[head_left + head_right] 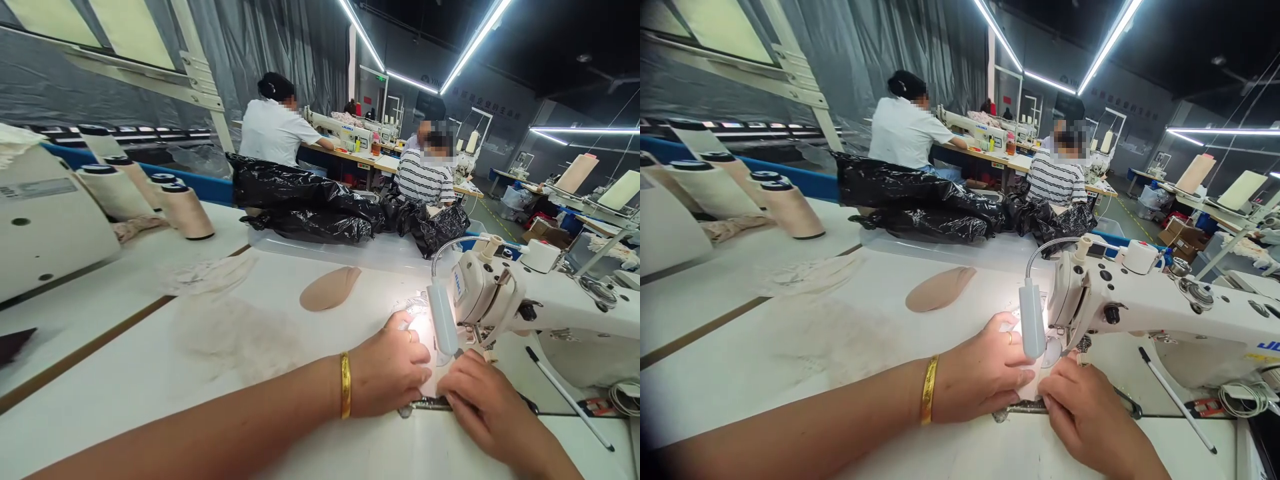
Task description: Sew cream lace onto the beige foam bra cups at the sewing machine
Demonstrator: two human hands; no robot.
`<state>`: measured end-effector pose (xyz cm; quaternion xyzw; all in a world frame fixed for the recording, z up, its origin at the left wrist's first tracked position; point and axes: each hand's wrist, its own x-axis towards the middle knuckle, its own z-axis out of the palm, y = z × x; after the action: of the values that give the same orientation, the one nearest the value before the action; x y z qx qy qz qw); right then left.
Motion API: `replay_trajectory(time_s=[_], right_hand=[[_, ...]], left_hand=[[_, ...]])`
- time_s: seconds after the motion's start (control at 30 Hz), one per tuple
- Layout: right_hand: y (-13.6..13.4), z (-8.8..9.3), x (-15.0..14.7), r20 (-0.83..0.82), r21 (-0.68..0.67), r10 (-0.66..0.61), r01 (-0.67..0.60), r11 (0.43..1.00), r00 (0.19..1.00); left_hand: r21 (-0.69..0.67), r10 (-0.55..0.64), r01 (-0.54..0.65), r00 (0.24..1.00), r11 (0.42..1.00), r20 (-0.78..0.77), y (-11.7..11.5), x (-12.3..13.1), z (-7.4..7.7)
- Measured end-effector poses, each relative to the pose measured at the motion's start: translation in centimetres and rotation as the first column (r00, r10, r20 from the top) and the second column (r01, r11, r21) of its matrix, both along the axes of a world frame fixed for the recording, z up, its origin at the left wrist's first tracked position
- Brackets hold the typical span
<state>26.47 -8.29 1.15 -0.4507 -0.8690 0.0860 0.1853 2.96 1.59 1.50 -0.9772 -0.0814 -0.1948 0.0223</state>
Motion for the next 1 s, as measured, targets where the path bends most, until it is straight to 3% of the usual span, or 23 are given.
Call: replay_trajectory(time_s=[0.23, 0.5, 0.83, 0.9, 1.0], right_hand=[[0.0, 0.0, -0.4, 0.044, -0.022, -0.039, 0.040, 0.999, 0.998], [0.9, -1.6, -0.3, 0.008, -0.004, -0.175, 0.175, 0.985, 0.985], [1.7, -2.6, -0.2, 0.057, 0.049, -0.306, 0.303, 0.952, 0.950], [1.7, -2.8, -0.1, 0.052, 0.100, -0.291, 0.285, 0.953, 0.955], [1.5, -3.9, 0.8, 0.001, 0.204, -0.239, 0.234, 0.950, 0.971]], left_hand=[[0.071, -0.001, 0.001, 1.000, 0.997, -0.002, -1.3, 0.0, -0.1], [0.078, 0.081, -0.079, 0.997, 0.994, -0.018, -0.1, 1.3, -1.6], [0.037, 0.152, -0.151, 0.988, 0.988, -0.023, 1.9, 2.2, -0.5], [0.060, 0.193, -0.190, 0.980, 0.980, -0.051, 1.2, 2.2, -0.4], [0.114, 0.202, -0.189, 0.972, 0.975, -0.118, -1.7, 1.2, -0.4]])
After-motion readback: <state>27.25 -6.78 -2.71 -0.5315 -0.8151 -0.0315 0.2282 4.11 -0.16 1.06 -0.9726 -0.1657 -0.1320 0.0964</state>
